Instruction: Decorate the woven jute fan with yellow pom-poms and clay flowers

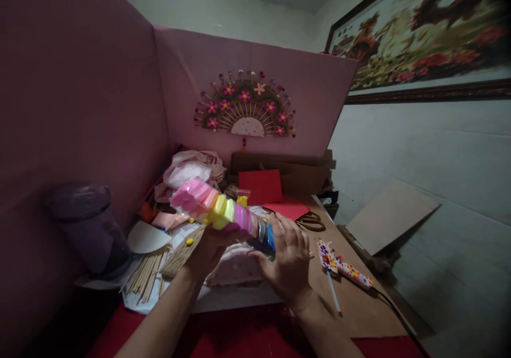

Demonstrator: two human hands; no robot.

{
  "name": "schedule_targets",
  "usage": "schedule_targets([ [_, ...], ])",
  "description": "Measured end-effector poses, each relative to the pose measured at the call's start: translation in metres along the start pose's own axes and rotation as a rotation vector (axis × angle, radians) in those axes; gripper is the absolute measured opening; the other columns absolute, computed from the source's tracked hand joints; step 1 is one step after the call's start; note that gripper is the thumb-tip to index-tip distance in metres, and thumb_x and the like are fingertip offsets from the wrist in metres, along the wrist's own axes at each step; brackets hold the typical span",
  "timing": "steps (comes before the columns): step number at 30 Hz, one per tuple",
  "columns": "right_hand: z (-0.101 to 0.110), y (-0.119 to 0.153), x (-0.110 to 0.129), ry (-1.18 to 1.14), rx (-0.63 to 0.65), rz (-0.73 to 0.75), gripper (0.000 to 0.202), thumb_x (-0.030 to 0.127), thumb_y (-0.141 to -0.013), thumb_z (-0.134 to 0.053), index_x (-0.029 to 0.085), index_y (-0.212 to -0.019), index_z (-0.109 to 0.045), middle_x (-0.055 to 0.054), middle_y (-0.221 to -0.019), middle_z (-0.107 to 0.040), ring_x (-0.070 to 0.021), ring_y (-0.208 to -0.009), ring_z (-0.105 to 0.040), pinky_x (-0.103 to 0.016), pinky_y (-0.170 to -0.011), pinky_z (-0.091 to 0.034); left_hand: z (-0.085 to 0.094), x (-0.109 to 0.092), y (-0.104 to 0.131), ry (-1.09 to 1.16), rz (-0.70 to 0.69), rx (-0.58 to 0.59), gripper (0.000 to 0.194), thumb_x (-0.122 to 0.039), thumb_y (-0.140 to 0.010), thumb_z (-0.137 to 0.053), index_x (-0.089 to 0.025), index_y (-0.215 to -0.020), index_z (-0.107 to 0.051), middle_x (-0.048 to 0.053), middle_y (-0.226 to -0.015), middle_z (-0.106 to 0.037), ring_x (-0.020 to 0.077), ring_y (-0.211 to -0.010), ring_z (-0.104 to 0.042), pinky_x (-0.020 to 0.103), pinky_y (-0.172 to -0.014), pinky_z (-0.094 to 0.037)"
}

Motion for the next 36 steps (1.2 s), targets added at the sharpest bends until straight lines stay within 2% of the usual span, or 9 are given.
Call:
schedule_targets([
  [5, -0.012, -0.003, -0.012, -0.1, 0.108, 0.007, 0.049, 0.035, -0.08, -0.055, 0.01, -0.121, -0.05, -0.016, -0.107, -0.064, -0.027, -0.096, -0.057, -0.038, -0.082, -0.041, 0.006, 0.004, 0.0, 0.013, -0.004, 0.034, 0.042, -0.007, -0.053, -0.08, -0.015, -0.091, -0.066, 0.002, -0.081, -0.07, 0.0161, -0.074, -0.065, 0.03, -0.074, -0.053],
  [8, -0.006, -0.003, -0.014, -0.061, 0.019, -0.06, 0.035, 0.026, -0.078, -0.053, 0.012, -0.11, -0.056, -0.013, -0.097, -0.065, -0.0263, -0.091, -0.057, -0.038, -0.08, -0.041, 0.003, 0.002, 0.001, -0.01, -0.031, -0.004, 0.038, -0.008, -0.053, -0.08, -0.015, -0.088, -0.067, 0.002, -0.078, -0.07, 0.0163, -0.073, -0.065, 0.031, -0.074, -0.053],
  [10, 0.001, -0.002, -0.014, 0.028, -0.063, -0.097, 0.033, 0.023, -0.076, -0.052, 0.012, -0.107, -0.056, -0.013, -0.097, -0.065, -0.0271, -0.092, -0.056, -0.04, -0.081, -0.039, -0.007, 0.002, 0.004, -0.039, -0.042, -0.002, 0.041, -0.009, -0.054, -0.08, -0.015, -0.092, -0.067, 0.004, -0.088, -0.07, 0.0207, -0.084, -0.065, 0.035, -0.08, -0.052],
  [15, 0.011, 0.003, -0.011, 0.224, -0.211, -0.081, 0.033, 0.021, -0.078, -0.054, 0.015, -0.111, -0.057, -0.012, -0.103, -0.067, -0.0286, -0.094, -0.053, -0.044, -0.082, -0.034, -0.037, 0.02, 0.017, 0.111, 0.095, 0.158, 0.044, -0.016, -0.061, -0.08, -0.02, -0.102, -0.066, 0.008, -0.11, -0.067, 0.0273, -0.109, -0.058, 0.042, -0.094, -0.045],
  [20, 0.006, 0.009, 0.001, 0.205, -0.221, 0.009, 0.031, 0.017, -0.084, -0.05, 0.02, -0.114, -0.058, -0.009, -0.106, -0.066, -0.0265, -0.097, -0.052, -0.046, -0.088, -0.032, -0.024, 0.039, 0.017, 0.329, 0.232, 0.09, 0.035, -0.044, -0.068, -0.073, -0.021, -0.093, -0.069, 0.007, -0.096, -0.071, 0.0246, -0.094, -0.064, 0.043, -0.088, -0.047],
  [25, 0.0, 0.01, 0.019, 0.062, -0.132, 0.077, 0.037, 0.017, -0.085, -0.049, 0.018, -0.121, -0.055, -0.011, -0.114, -0.06, -0.0273, -0.107, -0.05, -0.049, -0.095, -0.034, -0.007, 0.027, 0.009, 0.353, 0.204, 0.013, 0.018, -0.034, -0.076, -0.067, -0.019, -0.086, -0.07, 0.003, -0.08, -0.072, 0.0171, -0.075, -0.066, 0.037, -0.084, -0.048],
  [29, -0.002, 0.006, 0.019, 0.037, -0.057, 0.076, 0.042, 0.032, -0.084, -0.055, 0.018, -0.124, -0.052, -0.014, -0.121, -0.055, -0.0308, -0.112, -0.048, -0.051, -0.096, -0.035, 0.003, 0.021, 0.008, 0.321, 0.186, -0.075, 0.01, -0.026, -0.072, -0.07, -0.016, -0.074, -0.069, 0.002, -0.069, -0.071, 0.0154, -0.069, -0.066, 0.032, -0.079, -0.049],
  [33, -0.005, 0.003, 0.006, 0.093, -0.036, 0.032, 0.059, 0.043, -0.082, -0.054, 0.013, -0.132, -0.044, -0.021, -0.131, -0.046, -0.0364, -0.121, -0.04, -0.055, -0.096, -0.033, -0.003, 0.021, 0.01, 0.326, 0.151, -0.029, 0.006, -0.022, -0.07, -0.07, -0.016, -0.07, -0.068, 0.002, -0.072, -0.071, 0.0166, -0.07, -0.066, 0.033, -0.077, -0.049],
  [36, -0.011, 0.001, -0.002, 0.095, 0.021, 0.024, 0.062, 0.034, -0.082, -0.052, 0.011, -0.137, -0.036, -0.02, -0.131, -0.047, -0.0348, -0.121, -0.041, -0.056, -0.098, -0.031, -0.007, 0.019, 0.012, 0.305, 0.081, -0.029, 0.006, -0.016, -0.068, -0.071, -0.018, -0.068, -0.066, -0.001, -0.065, -0.069, 0.0169, -0.068, -0.066, 0.034, -0.076, -0.049],
])
Point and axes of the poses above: each hand's wrist, its own y-axis away from the middle knuckle, its own z-axis out of the back of the hand, x = y × z, the point moved 6 cm from there along -y, towards the middle knuckle
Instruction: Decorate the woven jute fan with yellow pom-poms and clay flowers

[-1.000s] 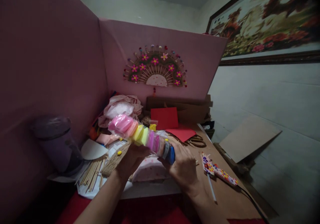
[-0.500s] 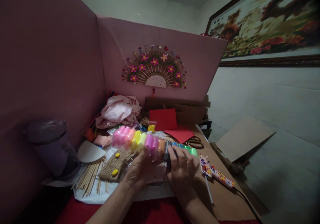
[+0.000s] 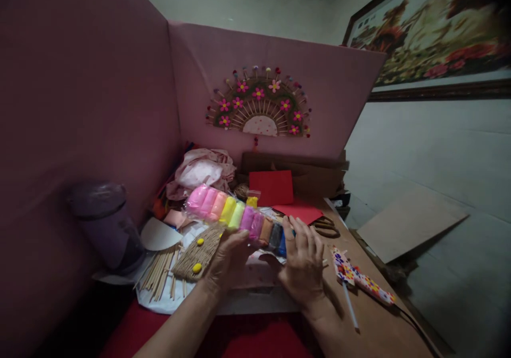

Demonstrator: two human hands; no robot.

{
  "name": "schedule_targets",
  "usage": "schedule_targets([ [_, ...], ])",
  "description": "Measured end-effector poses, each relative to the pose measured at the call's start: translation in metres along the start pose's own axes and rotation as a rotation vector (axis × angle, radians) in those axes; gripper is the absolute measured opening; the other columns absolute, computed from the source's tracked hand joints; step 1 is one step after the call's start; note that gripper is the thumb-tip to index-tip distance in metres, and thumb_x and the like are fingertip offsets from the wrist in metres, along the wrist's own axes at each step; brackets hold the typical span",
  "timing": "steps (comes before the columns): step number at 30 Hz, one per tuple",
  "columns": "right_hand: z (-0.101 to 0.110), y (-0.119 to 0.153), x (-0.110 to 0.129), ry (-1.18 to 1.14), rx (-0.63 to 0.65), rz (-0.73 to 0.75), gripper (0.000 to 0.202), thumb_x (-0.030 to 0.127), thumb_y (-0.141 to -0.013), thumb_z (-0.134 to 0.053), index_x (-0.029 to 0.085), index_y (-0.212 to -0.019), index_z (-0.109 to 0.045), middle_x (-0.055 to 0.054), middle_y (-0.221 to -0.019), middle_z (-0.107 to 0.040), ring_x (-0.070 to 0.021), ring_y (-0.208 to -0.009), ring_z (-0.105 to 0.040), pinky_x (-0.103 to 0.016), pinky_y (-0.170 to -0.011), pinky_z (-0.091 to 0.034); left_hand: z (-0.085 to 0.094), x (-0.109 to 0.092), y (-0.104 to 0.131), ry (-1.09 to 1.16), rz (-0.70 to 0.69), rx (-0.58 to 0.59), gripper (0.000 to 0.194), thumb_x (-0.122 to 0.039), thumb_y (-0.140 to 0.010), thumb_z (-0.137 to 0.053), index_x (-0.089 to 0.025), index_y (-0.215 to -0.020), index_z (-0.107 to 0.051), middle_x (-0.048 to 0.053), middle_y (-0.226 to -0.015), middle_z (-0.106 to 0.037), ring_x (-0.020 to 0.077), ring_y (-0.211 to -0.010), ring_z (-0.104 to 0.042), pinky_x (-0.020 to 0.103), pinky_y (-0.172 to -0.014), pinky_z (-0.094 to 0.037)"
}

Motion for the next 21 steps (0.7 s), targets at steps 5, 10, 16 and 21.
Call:
schedule_targets([
  [5, -0.008, 0.001, -0.002, -0.097, 0.054, 0.016, 0.062, 0.024, -0.08, -0.051, 0.01, -0.138, -0.034, -0.017, -0.115, -0.057, -0.029, -0.103, -0.052, -0.045, -0.09, -0.039, -0.008, 0.0, 0.003, -0.098, -0.046, 0.033, 0.01, -0.015, -0.069, -0.072, -0.02, -0.075, -0.065, -0.002, -0.074, -0.07, 0.0161, -0.069, -0.066, 0.035, -0.076, -0.05],
  [10, -0.004, 0.003, -0.009, -0.099, -0.039, -0.042, 0.057, 0.042, -0.083, -0.052, 0.013, -0.131, -0.043, -0.014, -0.11, -0.06, -0.0276, -0.096, -0.054, -0.039, -0.081, -0.041, -0.014, -0.017, 0.005, -0.172, -0.194, 0.052, 0.013, -0.021, -0.073, -0.071, -0.022, -0.083, -0.063, -0.001, -0.101, -0.068, 0.0165, -0.092, -0.063, 0.032, -0.082, -0.048],
  [16, -0.001, 0.004, -0.023, -0.003, -0.141, -0.11, 0.05, 0.04, -0.081, -0.057, 0.015, -0.123, -0.05, -0.013, -0.102, -0.059, -0.0281, -0.092, -0.053, -0.041, -0.082, -0.039, -0.016, -0.057, 0.004, -0.137, -0.43, 0.037, 0.027, -0.039, -0.076, -0.068, -0.027, -0.099, -0.061, -0.001, -0.103, -0.066, 0.0156, -0.092, -0.062, 0.031, -0.08, -0.048],
  [21, 0.004, 0.005, -0.025, 0.035, -0.214, -0.137, 0.041, 0.034, -0.081, -0.057, 0.017, -0.118, -0.053, -0.012, -0.101, -0.058, -0.0275, -0.091, -0.053, -0.04, -0.08, -0.038, -0.007, -0.077, 0.007, -0.214, -0.578, -0.114, 0.036, -0.036, -0.074, -0.07, -0.029, -0.108, -0.059, 0.001, -0.106, -0.065, 0.0157, -0.091, -0.063, 0.03, -0.08, -0.049],
])
Point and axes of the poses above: each hand's wrist, its own y-axis away from the middle knuckle, its own z-axis out of the back of the hand, x = y × z, the point moved 6 cm from there along -y, towards the middle knuckle
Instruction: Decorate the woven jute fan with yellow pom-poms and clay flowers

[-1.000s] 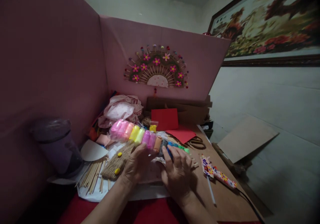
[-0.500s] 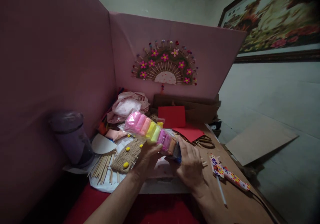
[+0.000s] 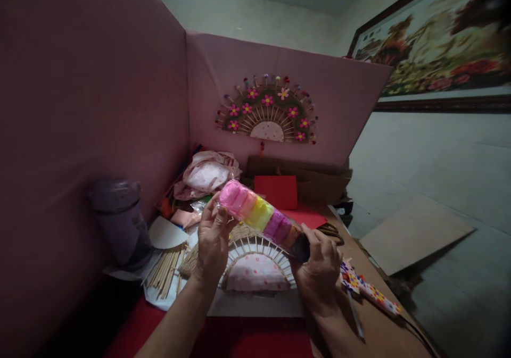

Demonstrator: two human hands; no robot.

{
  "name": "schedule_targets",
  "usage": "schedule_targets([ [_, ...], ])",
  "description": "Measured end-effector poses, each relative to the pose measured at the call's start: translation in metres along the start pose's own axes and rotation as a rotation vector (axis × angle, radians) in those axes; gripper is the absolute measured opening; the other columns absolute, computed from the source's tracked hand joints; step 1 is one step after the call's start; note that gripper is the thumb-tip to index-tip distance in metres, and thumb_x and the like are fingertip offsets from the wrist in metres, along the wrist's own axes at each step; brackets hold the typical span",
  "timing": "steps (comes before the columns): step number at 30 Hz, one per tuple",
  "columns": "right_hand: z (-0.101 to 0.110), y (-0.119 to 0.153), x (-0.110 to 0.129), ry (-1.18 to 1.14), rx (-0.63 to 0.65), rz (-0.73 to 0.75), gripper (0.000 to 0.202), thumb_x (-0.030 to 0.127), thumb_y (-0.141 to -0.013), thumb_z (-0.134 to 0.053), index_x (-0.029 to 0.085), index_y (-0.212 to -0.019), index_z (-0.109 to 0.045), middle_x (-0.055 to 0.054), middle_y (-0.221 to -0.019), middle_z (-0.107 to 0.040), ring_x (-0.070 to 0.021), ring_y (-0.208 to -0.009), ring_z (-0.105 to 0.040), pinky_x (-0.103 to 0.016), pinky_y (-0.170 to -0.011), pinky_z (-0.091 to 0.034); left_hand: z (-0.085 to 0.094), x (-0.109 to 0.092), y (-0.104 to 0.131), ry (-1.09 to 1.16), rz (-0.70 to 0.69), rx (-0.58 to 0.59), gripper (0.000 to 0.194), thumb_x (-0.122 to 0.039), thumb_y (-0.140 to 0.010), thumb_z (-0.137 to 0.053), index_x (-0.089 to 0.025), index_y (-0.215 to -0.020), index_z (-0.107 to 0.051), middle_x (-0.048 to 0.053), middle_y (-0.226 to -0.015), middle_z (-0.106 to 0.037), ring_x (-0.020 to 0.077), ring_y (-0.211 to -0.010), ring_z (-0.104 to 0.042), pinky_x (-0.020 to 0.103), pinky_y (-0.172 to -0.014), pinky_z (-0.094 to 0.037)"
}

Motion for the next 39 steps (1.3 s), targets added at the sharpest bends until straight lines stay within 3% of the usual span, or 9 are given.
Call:
schedule_targets([
  [4, 0.008, -0.002, -0.001, 0.028, -0.065, -0.025, 0.034, 0.034, -0.083, -0.054, 0.018, -0.113, -0.054, -0.013, -0.101, -0.057, -0.0289, -0.093, -0.052, -0.04, -0.077, -0.037, 0.011, -0.006, 0.001, -0.092, -0.121, -0.14, 0.029, -0.028, -0.065, -0.078, -0.023, -0.087, -0.061, -0.002, -0.086, -0.067, 0.0137, -0.079, -0.064, 0.028, -0.074, -0.051],
  [8, 0.013, -0.003, -0.003, 0.039, -0.099, -0.071, 0.034, 0.029, -0.081, -0.057, 0.019, -0.113, -0.054, -0.013, -0.102, -0.057, -0.0287, -0.092, -0.052, -0.04, -0.077, -0.037, 0.01, -0.005, 0.002, -0.082, -0.134, -0.117, 0.027, -0.028, -0.063, -0.079, -0.022, -0.078, -0.058, -0.005, -0.075, -0.063, 0.0108, -0.069, -0.061, 0.027, -0.071, -0.052],
  [19, 0.003, -0.002, -0.009, -0.041, -0.012, -0.118, 0.041, 0.027, -0.074, -0.062, 0.018, -0.114, -0.058, -0.012, -0.101, -0.056, -0.0286, -0.092, -0.053, -0.04, -0.078, -0.04, 0.009, -0.011, 0.002, -0.132, -0.211, -0.118, 0.021, -0.024, -0.064, -0.078, -0.019, -0.067, -0.058, 0.0, -0.089, -0.067, 0.0144, -0.079, -0.062, 0.029, -0.071, -0.054],
  [25, -0.005, -0.002, -0.016, -0.198, 0.061, -0.189, 0.044, 0.031, -0.072, -0.064, 0.018, -0.114, -0.058, -0.01, -0.1, -0.057, -0.0262, -0.092, -0.055, -0.039, -0.079, -0.044, 0.004, -0.014, 0.004, -0.16, -0.22, -0.048, 0.015, -0.023, -0.068, -0.075, -0.02, -0.067, -0.06, 0.001, -0.094, -0.064, 0.0166, -0.083, -0.061, 0.031, -0.071, -0.054],
  [30, -0.004, -0.001, -0.016, -0.138, 0.025, -0.168, 0.044, 0.03, -0.072, -0.063, 0.017, -0.115, -0.059, -0.011, -0.1, -0.057, -0.0269, -0.092, -0.055, -0.04, -0.08, -0.043, 0.008, -0.033, 0.007, -0.376, -0.514, -0.092, 0.013, -0.015, -0.067, -0.074, -0.017, -0.065, -0.062, 0.001, -0.088, -0.057, 0.0125, -0.084, -0.055, 0.022, -0.072, -0.046],
  [32, 0.0, -0.001, -0.015, -0.085, -0.015, -0.148, 0.043, 0.029, -0.073, -0.062, 0.017, -0.115, -0.059, -0.011, -0.101, -0.056, -0.0273, -0.092, -0.054, -0.04, -0.08, -0.042, 0.007, -0.034, 0.004, -0.363, -0.489, -0.052, 0.009, -0.015, -0.07, -0.072, -0.017, -0.07, -0.064, 0.001, -0.083, -0.058, 0.0108, -0.079, -0.054, 0.021, -0.071, -0.044],
  [35, 0.004, -0.001, -0.014, -0.007, -0.066, -0.117, 0.042, 0.027, -0.074, -0.062, 0.018, -0.115, -0.058, -0.011, -0.102, -0.056, -0.0271, -0.091, -0.054, -0.04, -0.078, -0.041, 0.008, -0.029, 0.0, -0.279, -0.331, -0.015, 0.011, -0.021, -0.072, -0.071, -0.018, -0.081, -0.066, 0.0, -0.077, -0.06, 0.0095, -0.071, -0.054, 0.02, -0.066, -0.043],
  [39, 0.01, -0.004, -0.015, 0.047, -0.15, -0.076, 0.04, 0.022, -0.075, -0.06, 0.023, -0.115, -0.057, -0.009, -0.099, -0.056, -0.0252, -0.089, -0.053, -0.037, -0.076, -0.039, 0.008, -0.026, -0.002, -0.25, -0.227, -0.02, 0.017, -0.024, -0.065, -0.077, -0.016, -0.077, -0.066, -0.001, -0.071, -0.061, 0.0084, -0.066, -0.053, 0.018, -0.063, -0.042],
])
Point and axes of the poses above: each hand's wrist, its own y-axis away from the middle knuckle, its own z-axis out of the back of the hand, x = y × z, the point moved 6 cm from there along -y, towards the middle knuckle
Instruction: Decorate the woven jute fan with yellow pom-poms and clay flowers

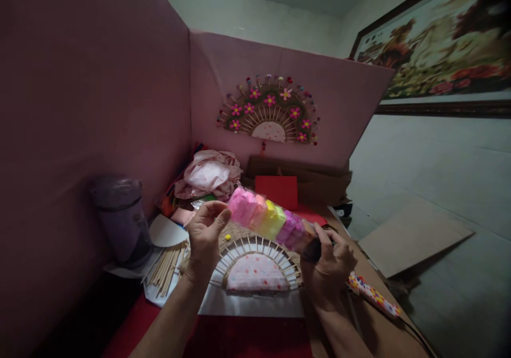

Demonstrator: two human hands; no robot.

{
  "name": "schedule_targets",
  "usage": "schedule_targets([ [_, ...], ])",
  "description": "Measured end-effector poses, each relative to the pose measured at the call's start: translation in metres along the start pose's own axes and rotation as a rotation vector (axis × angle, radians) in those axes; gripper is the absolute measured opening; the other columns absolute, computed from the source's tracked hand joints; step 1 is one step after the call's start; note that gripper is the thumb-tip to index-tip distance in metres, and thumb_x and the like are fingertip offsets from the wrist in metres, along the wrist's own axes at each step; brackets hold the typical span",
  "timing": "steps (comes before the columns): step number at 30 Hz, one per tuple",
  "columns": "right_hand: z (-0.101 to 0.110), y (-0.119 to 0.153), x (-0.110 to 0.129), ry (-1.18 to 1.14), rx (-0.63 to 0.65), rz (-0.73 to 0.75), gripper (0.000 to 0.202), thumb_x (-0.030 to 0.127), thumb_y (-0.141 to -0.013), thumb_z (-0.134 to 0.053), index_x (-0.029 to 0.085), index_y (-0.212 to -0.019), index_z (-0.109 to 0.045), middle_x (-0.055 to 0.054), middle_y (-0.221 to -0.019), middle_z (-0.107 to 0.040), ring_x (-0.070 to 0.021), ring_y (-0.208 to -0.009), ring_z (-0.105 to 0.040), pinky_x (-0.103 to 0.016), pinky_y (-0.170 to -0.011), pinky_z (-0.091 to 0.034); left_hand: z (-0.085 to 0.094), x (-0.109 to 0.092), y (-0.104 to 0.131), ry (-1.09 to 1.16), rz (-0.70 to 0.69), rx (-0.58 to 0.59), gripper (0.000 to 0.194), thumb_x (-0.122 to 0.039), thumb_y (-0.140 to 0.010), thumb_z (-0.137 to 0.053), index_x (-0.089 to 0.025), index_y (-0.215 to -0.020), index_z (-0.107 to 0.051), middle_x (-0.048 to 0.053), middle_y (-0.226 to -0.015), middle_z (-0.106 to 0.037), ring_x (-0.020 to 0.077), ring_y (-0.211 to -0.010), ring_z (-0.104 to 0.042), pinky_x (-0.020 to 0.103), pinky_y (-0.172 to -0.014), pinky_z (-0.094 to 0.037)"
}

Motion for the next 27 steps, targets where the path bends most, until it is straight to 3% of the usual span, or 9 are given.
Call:
schedule_targets([
  [6, 0.009, -0.007, -0.001, 0.032, -0.072, 0.039, 0.039, 0.02, -0.077, -0.058, 0.026, -0.116, -0.056, -0.008, -0.097, -0.057, -0.0248, -0.09, -0.053, -0.039, -0.078, -0.037, 0.0, 0.006, 0.001, -0.058, 0.072, 0.016, 0.019, -0.023, -0.063, -0.078, -0.015, -0.072, -0.063, -0.002, -0.068, -0.06, 0.0074, -0.063, -0.052, 0.017, -0.061, -0.042],
  [9, 0.013, -0.009, 0.0, 0.091, -0.104, 0.047, 0.038, 0.021, -0.077, -0.06, 0.027, -0.114, -0.057, -0.008, -0.098, -0.058, -0.0253, -0.091, -0.053, -0.04, -0.078, -0.035, 0.001, 0.01, 0.002, -0.096, 0.09, 0.011, 0.024, -0.024, -0.064, -0.077, -0.018, -0.083, -0.065, -0.004, -0.065, -0.056, 0.0068, -0.061, -0.049, 0.017, -0.059, -0.04],
  [12, 0.017, -0.011, 0.001, 0.097, -0.135, 0.053, 0.039, 0.02, -0.075, -0.061, 0.028, -0.113, -0.056, -0.007, -0.098, -0.058, -0.0253, -0.091, -0.053, -0.04, -0.077, -0.034, 0.002, 0.011, 0.001, -0.187, 0.068, 0.015, 0.029, -0.026, -0.07, -0.073, -0.02, -0.097, -0.066, -0.001, -0.078, -0.06, 0.0091, -0.07, -0.053, 0.019, -0.064, -0.042],
  [15, 0.017, -0.01, -0.002, 0.063, -0.13, 0.045, 0.042, 0.019, -0.074, -0.058, 0.027, -0.115, -0.055, -0.008, -0.099, -0.058, -0.0259, -0.092, -0.053, -0.04, -0.078, -0.035, 0.0, 0.011, 0.0, -0.254, 0.062, 0.063, 0.023, -0.029, -0.074, -0.069, -0.018, -0.094, -0.069, 0.005, -0.094, -0.064, 0.0136, -0.085, -0.057, 0.023, -0.074, -0.044],
  [23, 0.008, -0.006, -0.014, 0.03, -0.099, 0.042, 0.045, 0.016, -0.071, -0.053, 0.025, -0.115, -0.056, -0.009, -0.102, -0.057, -0.0272, -0.095, -0.051, -0.042, -0.08, -0.034, -0.003, 0.009, -0.001, -0.094, 0.178, 0.07, 0.017, -0.027, -0.067, -0.075, -0.015, -0.076, -0.067, -0.001, -0.066, -0.063, 0.0074, -0.059, -0.052, 0.018, -0.058, -0.041],
  [27, 0.005, -0.006, -0.016, 0.01, -0.085, 0.039, 0.045, 0.015, -0.072, -0.053, 0.026, -0.116, -0.055, -0.008, -0.102, -0.057, -0.0258, -0.093, -0.051, -0.042, -0.08, -0.034, -0.003, 0.004, -0.001, -0.131, 0.117, 0.079, 0.017, -0.027, -0.066, -0.076, -0.014, -0.071, -0.065, -0.001, -0.063, -0.06, 0.0071, -0.057, -0.05, 0.018, -0.055, -0.04],
])
Point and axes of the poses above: each hand's wrist, its own y-axis away from the middle knuckle, its own z-axis out of the back of the hand, x = y × z, the point moved 6 cm from there along -y, towards the middle knuckle
